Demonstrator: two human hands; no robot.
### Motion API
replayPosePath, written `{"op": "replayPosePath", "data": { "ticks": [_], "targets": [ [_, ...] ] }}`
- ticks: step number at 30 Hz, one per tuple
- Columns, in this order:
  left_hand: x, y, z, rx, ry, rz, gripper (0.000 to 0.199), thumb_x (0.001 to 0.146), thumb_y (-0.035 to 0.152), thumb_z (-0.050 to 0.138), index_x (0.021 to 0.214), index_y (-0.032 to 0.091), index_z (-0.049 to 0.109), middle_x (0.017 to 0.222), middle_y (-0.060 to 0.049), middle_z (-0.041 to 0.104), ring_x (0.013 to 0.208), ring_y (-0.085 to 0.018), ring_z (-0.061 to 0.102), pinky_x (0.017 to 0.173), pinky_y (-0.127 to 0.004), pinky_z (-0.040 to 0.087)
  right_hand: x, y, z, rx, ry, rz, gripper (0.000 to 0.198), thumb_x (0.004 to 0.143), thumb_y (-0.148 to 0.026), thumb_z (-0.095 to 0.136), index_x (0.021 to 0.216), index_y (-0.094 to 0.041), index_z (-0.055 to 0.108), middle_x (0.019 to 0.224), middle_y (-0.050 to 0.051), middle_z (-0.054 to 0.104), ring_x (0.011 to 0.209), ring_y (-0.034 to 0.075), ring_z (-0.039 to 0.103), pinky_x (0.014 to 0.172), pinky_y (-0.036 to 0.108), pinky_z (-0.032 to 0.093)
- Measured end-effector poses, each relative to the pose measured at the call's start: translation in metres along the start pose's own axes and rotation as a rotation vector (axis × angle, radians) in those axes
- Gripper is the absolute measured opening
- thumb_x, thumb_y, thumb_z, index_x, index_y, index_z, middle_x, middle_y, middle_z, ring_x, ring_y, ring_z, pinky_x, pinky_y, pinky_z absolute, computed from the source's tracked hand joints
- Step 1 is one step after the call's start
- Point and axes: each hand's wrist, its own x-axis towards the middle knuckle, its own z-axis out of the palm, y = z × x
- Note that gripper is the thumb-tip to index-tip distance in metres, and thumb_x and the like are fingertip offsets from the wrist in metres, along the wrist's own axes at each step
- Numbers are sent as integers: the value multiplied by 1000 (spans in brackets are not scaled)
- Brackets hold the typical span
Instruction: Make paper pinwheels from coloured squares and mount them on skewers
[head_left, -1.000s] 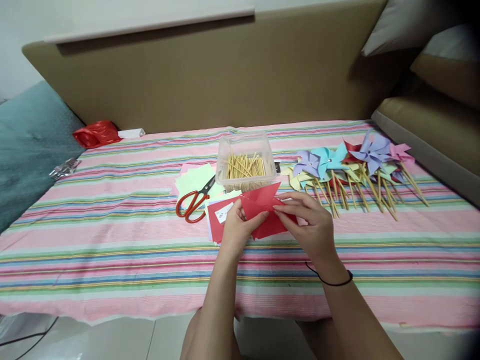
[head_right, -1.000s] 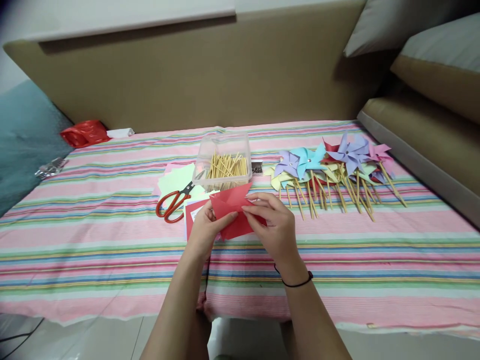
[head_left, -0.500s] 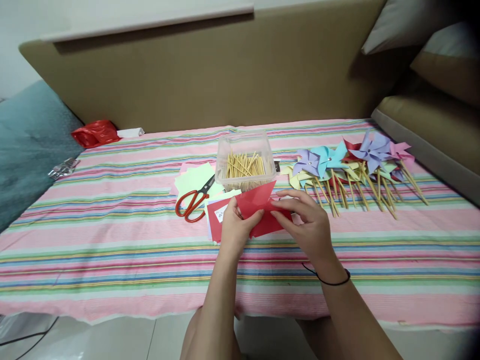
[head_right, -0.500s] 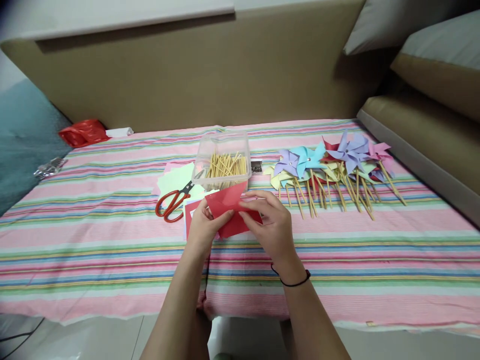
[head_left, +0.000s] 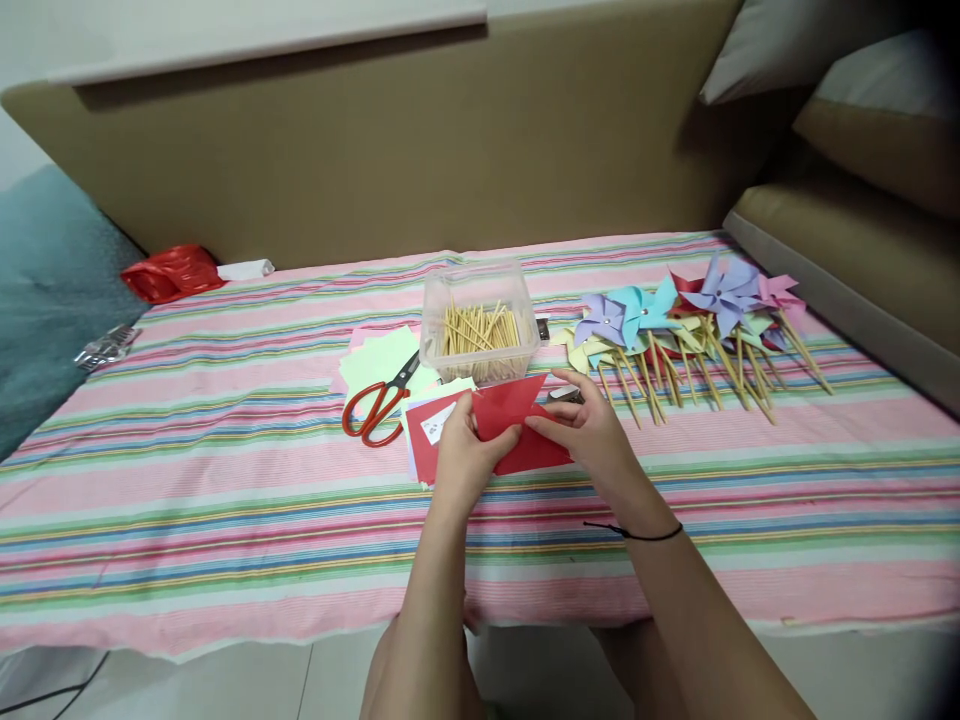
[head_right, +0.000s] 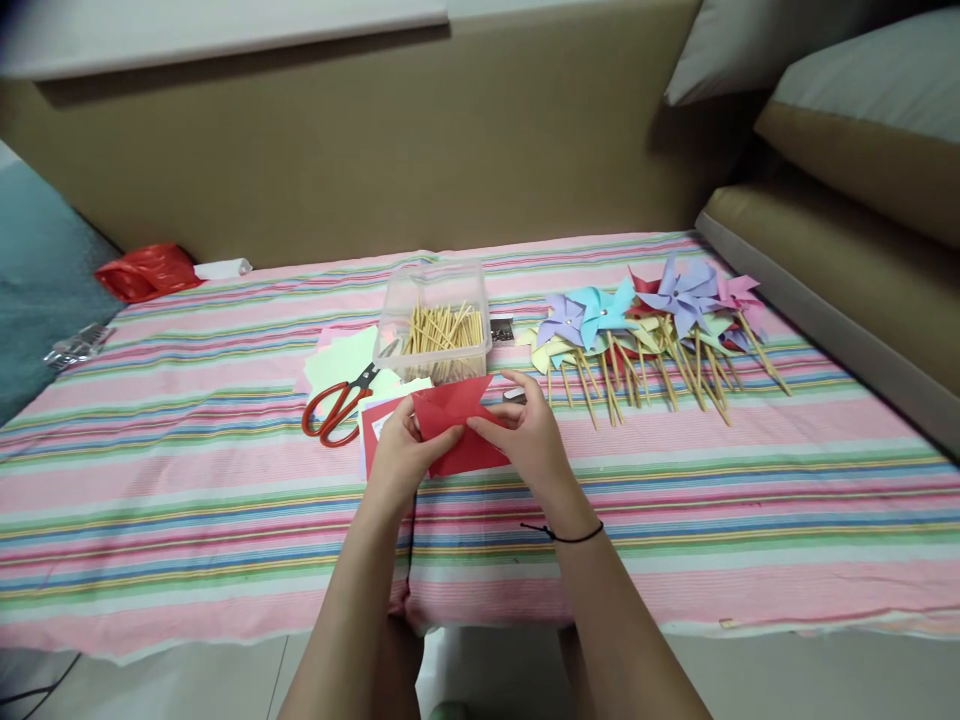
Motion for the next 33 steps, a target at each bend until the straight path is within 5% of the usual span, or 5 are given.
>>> {"op": "replayPosePath", "data": {
  "ticks": [9, 26, 33],
  "targets": [
    [-1, 1, -2, -103, -22, -59, 42, 64, 21, 80, 98, 18, 56, 76, -2, 75, 68, -17, 69, 67, -28, 53, 0, 2, -2, 20, 45, -37, 96, 62, -37, 85, 140, -24, 32, 79, 2, 74, 75, 22, 71, 73, 40, 58],
    [0, 0, 2, -98, 83, -21, 46, 59, 29, 84, 94, 20, 56, 76, -1, 75, 65, -19, 69, 64, -30, 54, -2, 0, 3, 96, 15, -31, 106, 61, -36, 85, 145, -25, 22, 82, 2, 76, 75, 25, 73, 72, 43, 60],
    [0, -3, -1, -123, 26, -29, 45, 60, 27, 83, 95, 19, 56, 76, -2, 74, 67, -17, 69, 66, -29, 53, -2, -2, 0, 62, 34, -39, 106, 60, -34, 85, 146, -22, 23, 75, 0, 74, 73, 23, 72, 75, 44, 59]
  ]
}}
